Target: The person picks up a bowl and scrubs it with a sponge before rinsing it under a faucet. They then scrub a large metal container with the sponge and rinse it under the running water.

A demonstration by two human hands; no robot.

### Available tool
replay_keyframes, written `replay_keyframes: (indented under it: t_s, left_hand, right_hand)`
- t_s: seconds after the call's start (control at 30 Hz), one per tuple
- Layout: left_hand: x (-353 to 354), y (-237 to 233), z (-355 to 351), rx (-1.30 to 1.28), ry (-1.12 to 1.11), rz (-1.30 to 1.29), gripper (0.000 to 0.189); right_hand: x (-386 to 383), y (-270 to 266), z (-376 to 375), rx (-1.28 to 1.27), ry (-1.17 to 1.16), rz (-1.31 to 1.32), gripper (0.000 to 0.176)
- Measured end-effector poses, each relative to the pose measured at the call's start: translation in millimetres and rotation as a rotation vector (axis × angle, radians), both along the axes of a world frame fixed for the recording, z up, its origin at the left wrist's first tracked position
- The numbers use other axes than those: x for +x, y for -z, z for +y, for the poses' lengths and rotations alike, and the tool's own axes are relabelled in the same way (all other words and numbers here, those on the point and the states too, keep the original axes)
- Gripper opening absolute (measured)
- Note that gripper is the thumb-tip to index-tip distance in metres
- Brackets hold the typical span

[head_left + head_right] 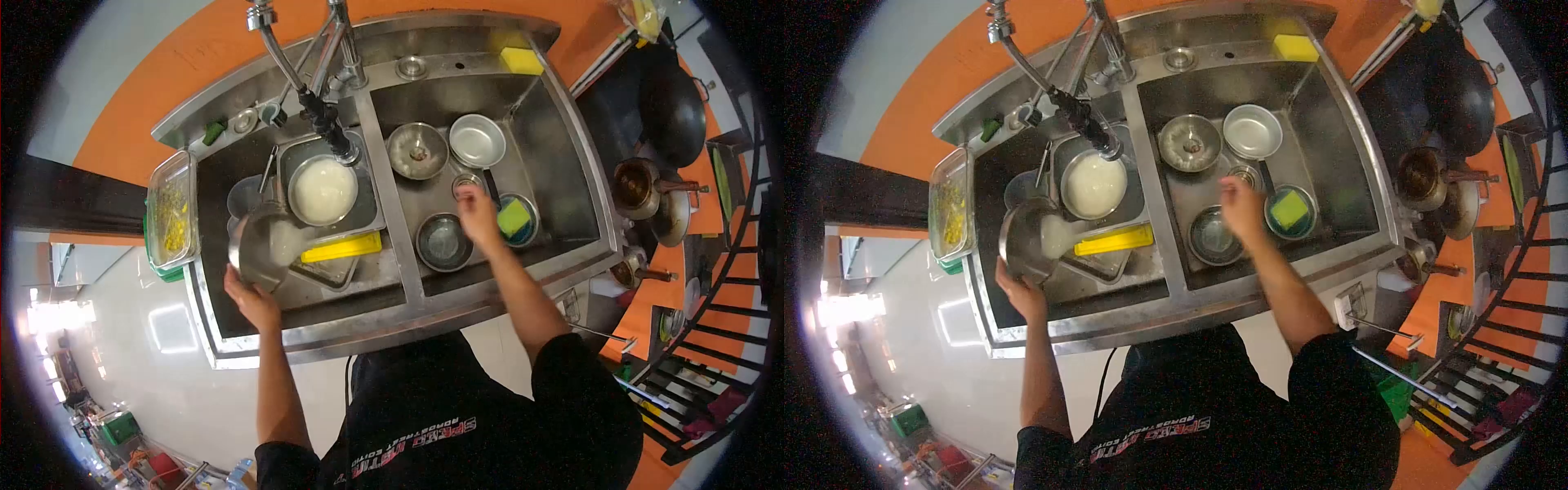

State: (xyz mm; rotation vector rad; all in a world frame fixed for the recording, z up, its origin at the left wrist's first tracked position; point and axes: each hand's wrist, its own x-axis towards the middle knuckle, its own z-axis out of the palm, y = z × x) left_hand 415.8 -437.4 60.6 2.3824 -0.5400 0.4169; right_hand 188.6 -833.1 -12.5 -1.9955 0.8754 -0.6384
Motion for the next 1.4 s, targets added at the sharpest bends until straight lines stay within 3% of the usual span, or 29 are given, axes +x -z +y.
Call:
replay_keyframes:
  t_s: [0.1, 0.13, 0.2, 0.23, 0.3, 0.37, 0.4, 0.47, 0.5, 0.53, 0.57, 0.6, 0.63, 0.67, 0.73, 0.77, 0.83, 0.9, 0.97, 1.0, 1.07, 1.1, 1.13, 1.17, 1.23, 1.27, 1.3, 1.4]
  left_hand:
    - [-1.0, -5.1, 25.6, 0.096, -0.025, -0.107, 0.066]
    - [-4.6, -6.4, 33.6, 0.103, -0.034, -0.149, 0.067]
    - [-15.5, -9.9, 43.4, 0.128, -0.076, -0.172, 0.066]
    - [-21.7, -15.0, 47.0, 0.148, -0.116, -0.157, 0.066]
    - [-29.7, -18.5, 56.7, 0.135, -0.115, -0.164, 0.055]
    - [-35.0, -16.1, 68.4, 0.085, -0.133, -0.095, 0.053]
    - [-39.7, -13.6, 70.1, 0.086, -0.152, -0.097, 0.053]
    - [-48.9, -10.0, 75.0, -0.258, -0.26, 0.187, 0.053]
    - [-52.5, -8.7, 71.3, -0.242, -0.282, 0.186, 0.053]
    - [-54.0, -8.2, 62.0, -0.406, -0.329, 0.244, 0.052]
    - [-55.5, -8.5, 58.7, -0.573, -0.378, 0.297, 0.051]
    - [-54.8, -2.7, 66.9, -0.4, -0.319, 0.226, 0.051]
    - [-52.7, 3.5, 82.7, -0.057, -0.299, 0.125, 0.054]
    - [-49.2, 12.9, 89.3, -0.029, -0.292, 0.077, 0.056]
    - [-46.7, 17.9, 97.8, -0.016, -0.37, 0.3, 0.064]
    - [-50.1, 6.2, 81.8, 0.145, -0.371, 0.252, 0.061]
    - [-38.5, 16.2, 73.8, -0.332, -0.344, 0.34, 0.058]
    - [-26.1, 25.7, 75.5, -0.543, -0.284, 0.392, 0.061]
    - [-36.1, -24.3, 36.3, -0.858, -0.357, 0.666, 0.059]
    - [-35.3, -23.5, 36.2, -0.887, -0.359, 0.648, 0.059]
    - [-30.9, -14.1, 39.6, -0.817, -0.129, 0.525, 0.055]
    - [-33.4, -20.0, 36.5, -0.835, -0.124, 0.514, 0.055]
    - [-36.8, -28.7, 32.7, -0.846, -0.119, 0.631, 0.054]
    - [-39.0, -35.5, 30.0, -0.85, -0.11, 0.751, 0.052]
    - [-38.5, -18.8, 29.3, -0.876, -0.039, 0.767, 0.056]
    - [-41.3, -23.7, 26.2, -0.839, -0.031, 0.781, 0.058]
    - [-40.5, -20.6, 28.0, -0.841, -0.035, 0.849, 0.06]
    - [-42.9, -43.6, 30.5, -0.828, 0.051, 0.907, 0.061]
  right_hand:
    - [-29.9, 52.7, -48.6, -0.023, -0.091, 0.453, 0.021]
    - [-34.1, 70.6, -62.3, -0.015, -0.084, 0.456, 0.021]
    - [-43.1, 113.0, -91.1, -0.086, -0.315, 0.971, 0.029]
    - [-52.9, 133.8, -106.1, -0.079, -0.307, 0.971, 0.029]
    - [-73.7, 178.9, -141.3, 0.062, 0.074, 1.249, 0.047]
    - [-108.6, 232.2, -173.0, 0.073, 0.047, 1.252, 0.059]
    - [-111.3, 229.2, -180.0, 0.154, -0.004, 1.326, 0.066]
    - [-114.1, 240.4, -185.1, 0.23, -0.081, 1.409, 0.072]
    - [-117.6, 263.9, -181.5, 0.359, 0.177, 1.273, 0.073]
    - [-122.2, 289.1, -176.4, 0.486, 0.429, 1.12, 0.074]
    - [-130.6, 317.4, -175.3, 0.492, 0.401, 1.131, 0.074]
    - [-142.0, 345.8, -177.4, 0.351, 0.361, 1.114, 0.07]
    - [-152.0, 364.4, -178.0, 0.211, 0.313, 1.089, 0.066]
    - [-160.8, 365.2, -180.4, 0.217, 0.277, 1.085, 0.066]
    - [-162.6, 332.7, -202.6, 0.603, 0.56, 0.841, 0.038]
    - [-152.9, 309.6, -206.7, 0.79, 0.685, 0.71, 0.03]
    - [-141.5, 240.9, -209.2, 0.817, 0.579, 0.756, 0.026]
    - [-124.6, 140.6, -208.0, 0.893, 0.376, 0.804, 0.028]
    - [-118.3, 93.1, -209.1, 0.805, 0.161, 0.735, 0.045]
    - [-103.2, 66.4, -200.4, 0.779, 0.146, 0.723, 0.045]
    - [-61.4, -14.3, -120.3, 0.582, -0.043, 0.491, 0.043]
    - [-39.1, -43.5, -80.6, 0.58, -0.137, 0.386, 0.041]
    - [-7.4, -85.6, -26.1, 0.562, -0.181, 0.346, 0.038]
    - [18.0, -123.0, 22.9, 0.543, -0.289, 0.347, 0.048]
    - [71.5, -131.0, 97.2, 0.296, -0.73, 0.216, 0.056]
    - [92.7, -138.1, 143.2, 0.28, -0.767, 0.175, 0.048]
    - [115.6, -134.5, 178.2, -0.044, -0.93, 0.094, 0.039]
    - [163.9, -110.4, 264.2, -0.306, -1.049, 0.065, 0.034]
